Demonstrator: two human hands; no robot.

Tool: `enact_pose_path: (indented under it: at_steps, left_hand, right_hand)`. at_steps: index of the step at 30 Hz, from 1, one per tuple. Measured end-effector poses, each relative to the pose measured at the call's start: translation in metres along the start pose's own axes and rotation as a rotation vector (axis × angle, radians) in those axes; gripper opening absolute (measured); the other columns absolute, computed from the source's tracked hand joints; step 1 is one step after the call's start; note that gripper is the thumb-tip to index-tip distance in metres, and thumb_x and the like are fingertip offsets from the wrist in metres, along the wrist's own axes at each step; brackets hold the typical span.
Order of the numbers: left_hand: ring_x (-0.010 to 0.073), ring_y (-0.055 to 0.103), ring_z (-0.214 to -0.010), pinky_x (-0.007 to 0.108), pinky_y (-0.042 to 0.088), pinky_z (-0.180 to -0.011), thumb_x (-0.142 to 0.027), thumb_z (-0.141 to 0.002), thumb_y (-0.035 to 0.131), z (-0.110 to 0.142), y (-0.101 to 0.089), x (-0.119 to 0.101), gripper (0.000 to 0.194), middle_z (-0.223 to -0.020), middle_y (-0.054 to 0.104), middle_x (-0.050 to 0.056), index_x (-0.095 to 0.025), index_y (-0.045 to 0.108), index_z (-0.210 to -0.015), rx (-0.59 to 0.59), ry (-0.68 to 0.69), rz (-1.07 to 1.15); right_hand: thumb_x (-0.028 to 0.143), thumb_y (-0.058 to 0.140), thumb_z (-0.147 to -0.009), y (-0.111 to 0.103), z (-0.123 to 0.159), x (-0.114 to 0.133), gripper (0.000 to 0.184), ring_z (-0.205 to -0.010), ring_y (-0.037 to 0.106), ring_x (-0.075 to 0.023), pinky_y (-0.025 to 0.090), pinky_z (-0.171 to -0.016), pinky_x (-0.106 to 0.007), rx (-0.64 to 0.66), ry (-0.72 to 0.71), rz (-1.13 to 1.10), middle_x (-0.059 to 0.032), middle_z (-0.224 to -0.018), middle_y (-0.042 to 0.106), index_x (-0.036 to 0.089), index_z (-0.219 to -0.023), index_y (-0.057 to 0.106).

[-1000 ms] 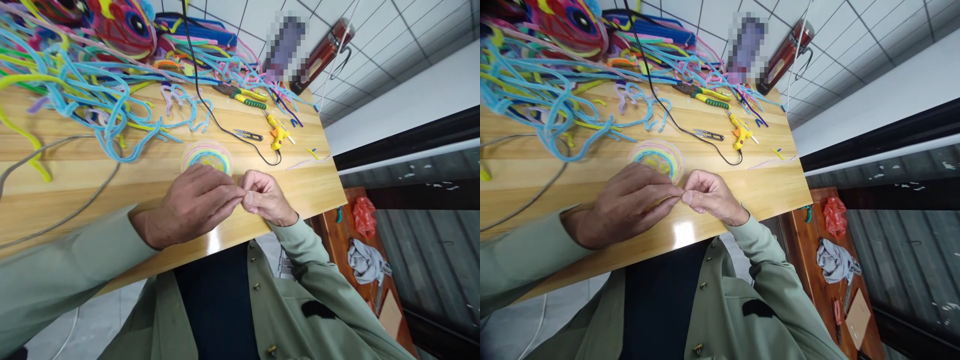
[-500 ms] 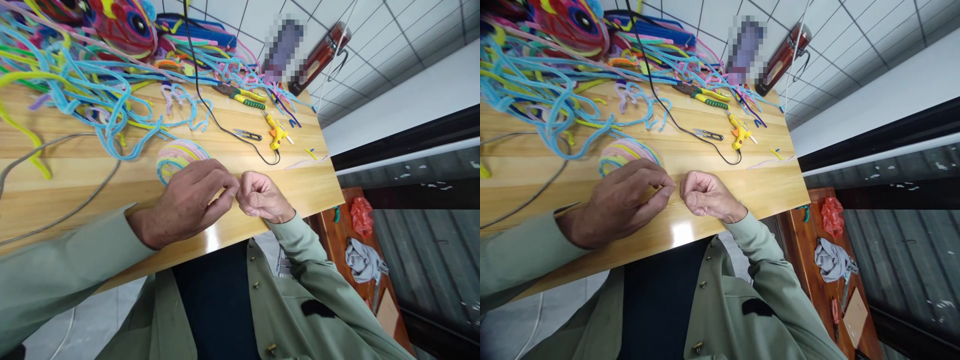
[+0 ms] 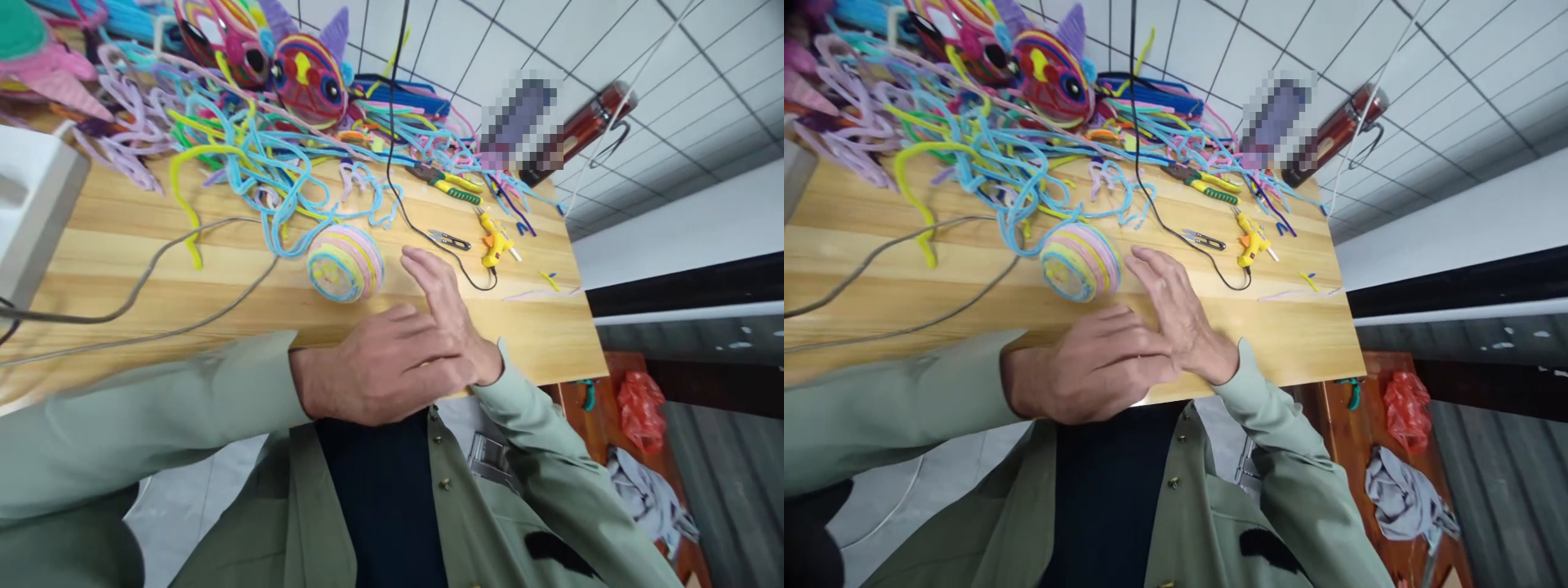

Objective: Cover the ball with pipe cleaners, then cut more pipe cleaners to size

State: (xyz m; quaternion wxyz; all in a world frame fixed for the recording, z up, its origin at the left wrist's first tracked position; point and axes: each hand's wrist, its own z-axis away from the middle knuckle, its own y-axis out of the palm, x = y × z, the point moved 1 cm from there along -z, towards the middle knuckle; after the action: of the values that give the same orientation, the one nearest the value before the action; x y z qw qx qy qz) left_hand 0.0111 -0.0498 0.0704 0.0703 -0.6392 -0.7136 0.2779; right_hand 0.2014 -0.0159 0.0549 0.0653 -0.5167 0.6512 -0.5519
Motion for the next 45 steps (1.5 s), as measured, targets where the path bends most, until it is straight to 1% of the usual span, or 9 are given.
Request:
enact_pose_path:
  at_steps: [3, 8, 11, 14, 19, 25, 29, 36, 45]
  left_hand:
    - [0.0173, 0.067, -0.08, 0.036, 0.051, -0.08, -0.019, -0.115, 0.045, -0.004, -0.004, -0.005, 0.026, -0.093, 0.08, 0.003, -0.022, 0.07, -0.108, 0.004, 0.027, 0.035]
    - [0.0164, 0.065, -0.076, 0.037, 0.048, -0.077, -0.018, -0.116, 0.043, -0.003, 0.0, -0.006, 0.029, -0.081, 0.074, 0.001, -0.018, 0.071, -0.109, -0.046, 0.046, 0.012]
    - [0.0172, 0.065, -0.08, 0.038, 0.048, -0.077, -0.016, -0.114, 0.052, -0.002, 0.003, -0.007, 0.021, -0.083, 0.074, 0.001, -0.018, 0.071, -0.109, -0.08, 0.035, -0.062]
    - [0.0178, 0.065, -0.085, 0.037, 0.051, -0.081, -0.017, -0.109, 0.06, -0.003, 0.003, -0.006, 0.012, -0.089, 0.075, 0.001, -0.021, 0.071, -0.105, -0.092, -0.023, -0.086]
    - [0.0226, 0.069, -0.099, 0.043, 0.057, -0.09, -0.018, -0.104, 0.062, 0.001, -0.004, 0.012, 0.007, -0.109, 0.077, 0.006, -0.024, 0.063, -0.107, -0.159, -0.132, -0.102]
    - [0.0289, 0.064, -0.133, 0.058, 0.052, -0.117, -0.028, -0.113, 0.053, 0.026, -0.003, 0.069, 0.022, -0.138, 0.067, 0.007, -0.032, 0.062, -0.133, -0.31, -0.477, -0.095]
    - [0.031, 0.059, -0.143, 0.062, 0.047, -0.125, -0.037, -0.119, 0.038, 0.04, 0.003, 0.084, 0.031, -0.147, 0.063, 0.008, -0.03, 0.062, -0.138, -0.245, -0.593, -0.086]
    - [0.0352, 0.051, -0.157, 0.063, 0.044, -0.128, -0.045, -0.113, 0.054, 0.047, 0.012, 0.08, 0.043, -0.162, 0.056, 0.013, -0.034, 0.054, -0.154, -0.101, -0.513, -0.001]
    - [0.0367, 0.045, -0.161, 0.064, 0.041, -0.131, -0.041, -0.101, 0.071, 0.048, 0.016, 0.084, 0.069, -0.167, 0.05, 0.019, -0.027, 0.043, -0.162, -0.07, -0.46, 0.015]
  right_hand:
    - [0.033, 0.044, -0.111, 0.006, -0.017, 0.005, 0.076, -0.171, 0.031, -0.028, 0.027, -0.143, -0.062, 0.07, 0.013, 0.033, -0.0031, -0.182, 0.035, 0.045, -0.179, 0.014]
    - [0.038, 0.075, -0.098, 0.036, -0.042, 0.002, 0.102, -0.174, 0.027, -0.0275, 0.027, -0.146, -0.057, 0.062, 0.068, 0.123, 0.0057, -0.181, 0.038, 0.056, -0.177, 0.013]
    - [0.044, 0.083, -0.093, 0.055, -0.047, -0.002, 0.114, -0.174, 0.024, -0.0295, 0.029, -0.145, -0.056, 0.049, 0.008, 0.195, -0.0009, -0.183, 0.035, 0.047, -0.18, 0.009]
    - [0.037, 0.075, -0.098, 0.062, -0.042, -0.013, 0.104, -0.171, 0.032, -0.0294, 0.034, -0.142, -0.057, -0.029, 0.019, 0.213, -0.0064, -0.181, 0.039, 0.039, -0.18, 0.011]
    - [0.043, 0.055, -0.107, 0.044, -0.025, -0.049, 0.07, -0.165, 0.045, -0.0325, 0.037, -0.139, -0.059, -0.072, 0.018, 0.037, -0.0121, -0.174, 0.049, 0.03, -0.173, 0.034]
    - [0.06, 0.083, -0.09, 0.026, -0.015, -0.066, 0.095, -0.164, 0.046, -0.0379, 0.037, -0.137, -0.063, -0.042, 0.015, -0.007, -0.0195, -0.172, 0.05, 0.026, -0.166, 0.038]
    - [0.06, 0.096, -0.077, 0.028, -0.014, -0.069, 0.099, -0.165, 0.043, -0.0412, 0.035, -0.139, -0.06, -0.04, 0.136, -0.096, -0.0163, -0.171, 0.053, 0.029, -0.159, 0.049]
    - [0.055, 0.082, -0.092, 0.022, -0.009, -0.075, 0.101, -0.166, 0.042, -0.0357, 0.036, -0.139, -0.059, -0.025, 0.044, -0.011, -0.0134, -0.178, 0.045, 0.032, -0.172, 0.026]
    - [0.067, 0.075, -0.094, 0.016, -0.008, -0.081, 0.102, -0.164, 0.044, -0.0374, 0.039, -0.136, -0.063, -0.019, 0.055, 0.027, -0.0209, -0.173, 0.048, 0.024, -0.173, 0.027]
